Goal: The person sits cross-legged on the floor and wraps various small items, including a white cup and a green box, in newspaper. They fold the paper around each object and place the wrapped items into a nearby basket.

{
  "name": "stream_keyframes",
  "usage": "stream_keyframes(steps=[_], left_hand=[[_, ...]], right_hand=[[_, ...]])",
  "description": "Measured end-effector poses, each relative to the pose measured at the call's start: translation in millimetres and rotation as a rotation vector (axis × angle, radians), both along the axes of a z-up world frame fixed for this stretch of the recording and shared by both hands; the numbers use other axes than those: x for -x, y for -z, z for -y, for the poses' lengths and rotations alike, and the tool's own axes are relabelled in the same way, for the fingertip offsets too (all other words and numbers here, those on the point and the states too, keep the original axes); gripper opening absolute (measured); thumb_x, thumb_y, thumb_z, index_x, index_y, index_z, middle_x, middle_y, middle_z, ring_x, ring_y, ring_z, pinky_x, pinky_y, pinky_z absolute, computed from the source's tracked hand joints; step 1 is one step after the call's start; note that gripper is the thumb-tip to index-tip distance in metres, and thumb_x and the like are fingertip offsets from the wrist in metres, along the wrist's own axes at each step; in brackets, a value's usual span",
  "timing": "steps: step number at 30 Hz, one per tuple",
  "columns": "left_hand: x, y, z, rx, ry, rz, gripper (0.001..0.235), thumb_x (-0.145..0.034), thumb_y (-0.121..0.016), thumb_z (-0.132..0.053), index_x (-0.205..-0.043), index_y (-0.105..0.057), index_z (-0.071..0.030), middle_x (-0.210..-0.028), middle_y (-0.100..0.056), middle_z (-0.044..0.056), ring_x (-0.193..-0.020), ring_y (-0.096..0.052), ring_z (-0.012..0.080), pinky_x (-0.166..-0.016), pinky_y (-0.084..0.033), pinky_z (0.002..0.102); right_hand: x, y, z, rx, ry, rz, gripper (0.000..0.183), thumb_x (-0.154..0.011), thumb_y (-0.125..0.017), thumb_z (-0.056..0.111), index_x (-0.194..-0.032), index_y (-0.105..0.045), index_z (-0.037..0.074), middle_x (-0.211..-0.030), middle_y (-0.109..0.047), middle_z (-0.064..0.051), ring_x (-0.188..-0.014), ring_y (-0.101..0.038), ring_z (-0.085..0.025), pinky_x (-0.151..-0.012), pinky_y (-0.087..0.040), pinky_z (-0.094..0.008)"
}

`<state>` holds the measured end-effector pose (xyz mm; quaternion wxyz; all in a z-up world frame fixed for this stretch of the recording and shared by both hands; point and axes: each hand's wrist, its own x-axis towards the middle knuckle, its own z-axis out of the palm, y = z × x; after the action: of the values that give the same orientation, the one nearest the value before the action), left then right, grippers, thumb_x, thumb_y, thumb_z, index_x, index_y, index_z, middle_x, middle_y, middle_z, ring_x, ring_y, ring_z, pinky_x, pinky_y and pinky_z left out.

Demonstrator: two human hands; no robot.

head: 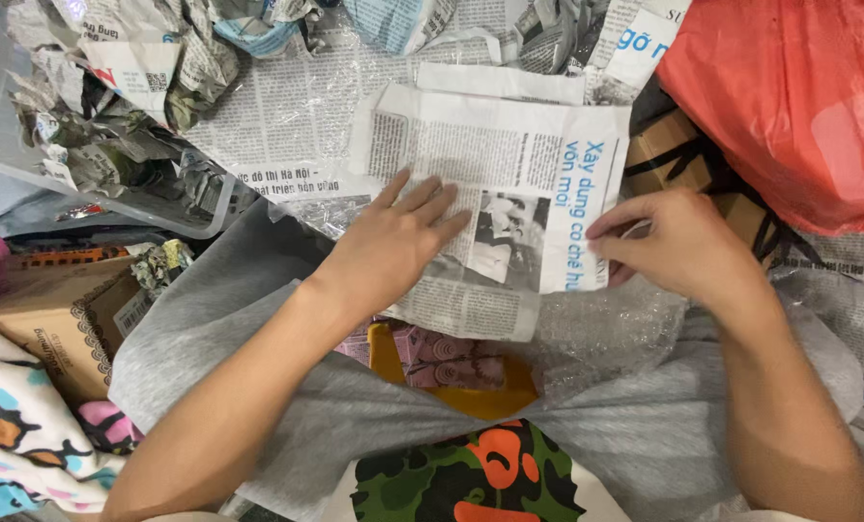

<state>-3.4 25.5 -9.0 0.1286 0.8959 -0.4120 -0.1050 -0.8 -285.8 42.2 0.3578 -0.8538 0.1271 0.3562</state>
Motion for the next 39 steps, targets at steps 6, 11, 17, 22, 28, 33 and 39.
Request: stream_keyframes(steps=[6, 11, 17, 22, 28, 33, 39], left_hand=[[11.0, -8.9, -11.3, 0.036, 0.02, 0.001, 0.061, -0.066, -0.068, -0.011, -0.127, -0.068, -0.012, -0.15, -0.054, 0.02, -0.142, -0.046, 0.0347, -0.12, -0.029, 0.053], [3.0, -2.3, -5.8, -0.112, -0.04, -0.259, 0.054, -0.085, -0.074, -0.053, -0.118, -0.072, -0.011, -0.144, -0.054, 0.018, -0.142, -0.042, 0.0367, -0.123, -0.024, 0.06], [-1.7, 25.0, 18.6, 0.041, -0.156, -0.05, 0.073, -0.095, -0.058, -0.06, -0.151, -0.045, -0.014, -0.159, -0.034, 0.022, -0.151, -0.03, 0.0406, -0.126, -0.019, 0.06], [-7.0, 50.0, 22.1, -0.057, -0.151, -0.018, 0.094, -0.089, -0.043, -0.075, -0.161, -0.016, -0.021, -0.166, -0.007, 0.024, -0.154, -0.007, 0.0401, -0.121, -0.005, 0.061], [-4.3, 51.9, 18.8, -0.06, -0.108, -0.082, 0.108, -0.089, -0.042, -0.084, -0.166, -0.007, -0.017, -0.172, 0.001, 0.02, -0.159, 0.001, 0.0396, -0.127, -0.002, 0.061], [-11.2, 41.4, 17.5, -0.107, -0.153, -0.072, 0.107, -0.086, -0.039, -0.087, -0.164, -0.004, -0.023, -0.169, 0.003, 0.023, -0.156, 0.004, 0.0408, -0.122, 0.0, 0.066], [-12.4, 27.3, 24.1, -0.141, -0.144, -0.108, 0.119, -0.074, -0.044, -0.095, -0.164, -0.002, -0.027, -0.169, 0.005, 0.022, -0.156, 0.007, 0.0404, -0.122, 0.003, 0.066]], right_hand=[[3.7, 2.0, -20.8, 0.127, -0.2, -0.026, 0.027, -0.084, -0.081, 0.023, -0.101, -0.078, 0.002, -0.074, -0.079, -0.013, -0.057, -0.073, -0.025, -0.057, -0.055, -0.037], [8.1, 8.7, -48.8, 0.318, -0.422, 0.229, 0.033, -0.087, -0.079, 0.039, -0.096, -0.082, 0.007, -0.079, -0.076, -0.012, -0.069, -0.071, -0.028, -0.069, -0.054, -0.042], [9.2, 19.7, -70.2, 0.371, -0.506, 0.717, 0.041, -0.091, -0.078, 0.039, -0.115, -0.073, 0.007, -0.111, -0.066, -0.015, -0.107, -0.059, -0.033, -0.094, -0.048, -0.046], [3.6, 30.7, -75.5, 0.381, -0.764, 0.892, 0.078, -0.079, -0.077, 0.046, -0.144, -0.054, 0.009, -0.153, -0.037, -0.025, -0.137, -0.038, -0.041, -0.11, -0.033, -0.055], [4.3, 39.1, -66.7, 0.27, -0.856, 0.765, 0.106, -0.074, -0.071, 0.058, -0.156, -0.03, 0.005, -0.165, -0.017, -0.026, -0.154, -0.014, -0.041, -0.124, -0.012, -0.059], [8.3, 43.2, -59.5, 0.303, -0.865, 0.728, 0.115, -0.07, -0.066, 0.069, -0.156, -0.023, 0.007, -0.162, -0.013, -0.03, -0.152, -0.009, -0.042, -0.121, -0.007, -0.063], [18.3, 45.4, -50.8, 0.332, -0.851, 0.689, 0.115, -0.07, -0.066, 0.069, -0.157, -0.023, 0.008, -0.162, -0.015, -0.03, -0.152, -0.011, -0.042, -0.121, -0.008, -0.063]])
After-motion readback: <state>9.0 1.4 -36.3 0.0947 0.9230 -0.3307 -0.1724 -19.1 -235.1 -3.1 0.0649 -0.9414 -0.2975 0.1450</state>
